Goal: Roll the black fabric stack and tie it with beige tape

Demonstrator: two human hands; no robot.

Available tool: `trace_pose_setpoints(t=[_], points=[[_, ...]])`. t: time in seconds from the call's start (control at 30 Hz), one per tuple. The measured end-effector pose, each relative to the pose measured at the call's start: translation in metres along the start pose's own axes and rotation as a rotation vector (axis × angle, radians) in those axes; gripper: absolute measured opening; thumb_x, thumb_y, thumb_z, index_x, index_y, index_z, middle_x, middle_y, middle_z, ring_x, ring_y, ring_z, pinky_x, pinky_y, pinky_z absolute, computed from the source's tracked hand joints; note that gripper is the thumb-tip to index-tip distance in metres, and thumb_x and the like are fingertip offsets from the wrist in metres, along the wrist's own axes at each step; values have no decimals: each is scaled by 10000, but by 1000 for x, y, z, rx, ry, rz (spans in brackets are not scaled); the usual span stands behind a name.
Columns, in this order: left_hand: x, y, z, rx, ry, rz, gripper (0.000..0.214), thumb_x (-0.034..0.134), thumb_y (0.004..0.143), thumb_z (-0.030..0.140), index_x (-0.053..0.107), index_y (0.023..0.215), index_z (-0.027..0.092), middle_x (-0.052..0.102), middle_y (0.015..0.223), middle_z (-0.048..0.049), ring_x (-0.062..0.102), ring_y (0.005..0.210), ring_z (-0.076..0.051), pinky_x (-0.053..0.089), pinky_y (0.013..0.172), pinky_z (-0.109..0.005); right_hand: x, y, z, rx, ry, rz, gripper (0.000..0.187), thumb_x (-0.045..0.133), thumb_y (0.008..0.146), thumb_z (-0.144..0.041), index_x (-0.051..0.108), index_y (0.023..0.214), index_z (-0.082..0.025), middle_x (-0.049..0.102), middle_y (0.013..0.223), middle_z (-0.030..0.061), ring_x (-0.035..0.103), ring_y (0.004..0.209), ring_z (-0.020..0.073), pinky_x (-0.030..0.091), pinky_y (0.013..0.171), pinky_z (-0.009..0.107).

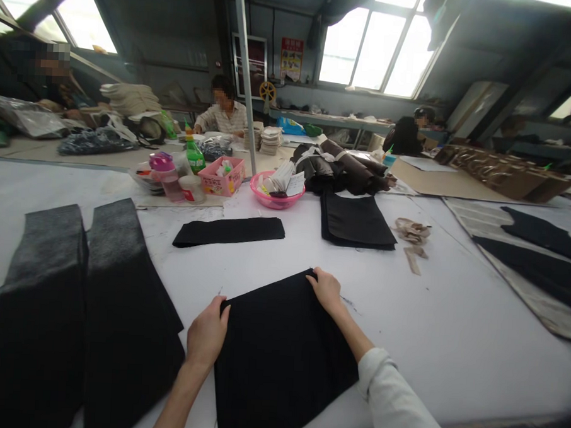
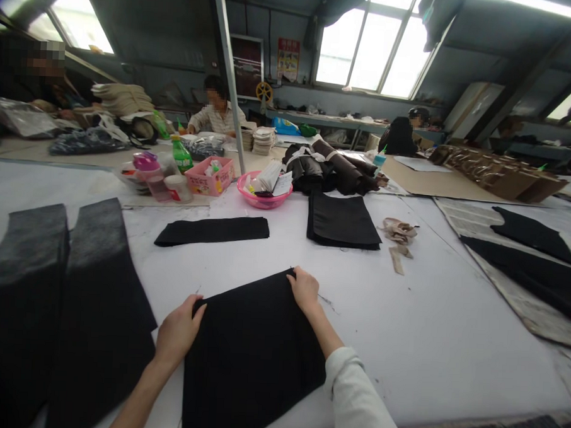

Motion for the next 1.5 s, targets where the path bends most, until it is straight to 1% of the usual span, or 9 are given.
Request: trace_pose_setpoints(t=[0.2, 0.33, 0.5, 0.6, 0.97, 1.13, 1.23, 1.4, 1.5], points=[[-13, -10, 18, 102, 205, 135, 351, 344, 951, 263, 505, 1242, 151, 623, 1148, -128, 648, 847, -256, 501, 680, -365, -8, -4, -5, -14, -43, 45, 233, 490, 932, -373, 548, 1099, -222, 682, 973, 84, 647, 851, 228, 450, 707, 313], [-24, -20, 43, 230, 288, 317, 387, 378, 939, 225, 505, 1282, 97, 502, 1314, -196, 462, 1241, -337, 444, 968, -466, -22, -16, -25, -67, -62, 165, 336, 448, 947, -330, 498, 1237, -168, 585, 1207, 182, 534, 1129, 311, 430, 894, 426], [22, -23, 82, 494, 193, 191, 473, 344, 939, 193, 393, 1393, 70, 377, 1486, -148, 291, 1396, -262, 304, 1143, -432, 9, -69, -116, -647, 65, 82, 433, 324, 980, -250, 387, 1408, -219, 443, 1449, 64, 329, 1373, 215, 268, 1131, 415], [48, -22, 90, 563, 209, 102, 510, 331, 936, 229, 356, 1418, 66, 353, 1504, -140, 289, 1401, -263, 280, 1153, -464, 33, -89, -138, -768, 98, -43, 471, 338, 980, -293, 331, 1445, -219, 386, 1494, 31, 279, 1404, 177, 218, 1167, 402], [39, -28, 55, 434, 291, 150, 626, 376, 920, 407, 352, 1409, 17, 295, 1515, -205, 218, 1424, -311, 217, 1167, -501, 23, -34, -28, -446, -24, 15, 553, 304, 977, -475, 294, 1468, -221, 309, 1530, 24, 239, 1424, 202, 169, 1178, 438], [31, -35, 42, 393, 289, 225, 674, 344, 925, 459, 340, 1396, -23, 309, 1493, -255, 235, 1414, -332, 235, 1152, -518, 11, -22, -2, -284, -79, 52, 601, 314, 965, -504, 335, 1447, -144, 336, 1513, 96, 262, 1414, 245, 178, 1162, 487], [31, -36, 40, 397, 281, 241, 687, 334, 929, 458, 327, 1394, -47, 294, 1491, -275, 228, 1415, -341, 221, 1155, -526, 5, -36, -34, -285, -67, 126, 579, 315, 974, -466, 363, 1429, -111, 333, 1508, 133, 239, 1421, 264, 169, 1159, 499], [34, -37, 38, 422, 278, 224, 663, 316, 931, 427, 370, 1370, -66, 318, 1475, -288, 251, 1402, -359, 230, 1150, -526, 36, -95, -152, -745, 101, 2, 530, 278, 993, -438, 293, 1465, -198, 333, 1520, 39, 229, 1426, 172, 172, 1181, 395], [35, -38, 35, 424, 262, 229, 669, 307, 924, 432, 364, 1376, -58, 321, 1477, -279, 227, 1412, -358, 226, 1153, -523, 42, -99, -156, -800, 135, -58, 581, 288, 976, -507, 257, 1478, -216, 315, 1528, 25, 225, 1427, 164, 160, 1188, 391]])
Point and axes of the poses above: each hand's wrist, its own y-axis towards the middle knuckle, its own x-axis out of the palm, z = x × y, the point moved 9 cm from there along y, towards the middle knuckle
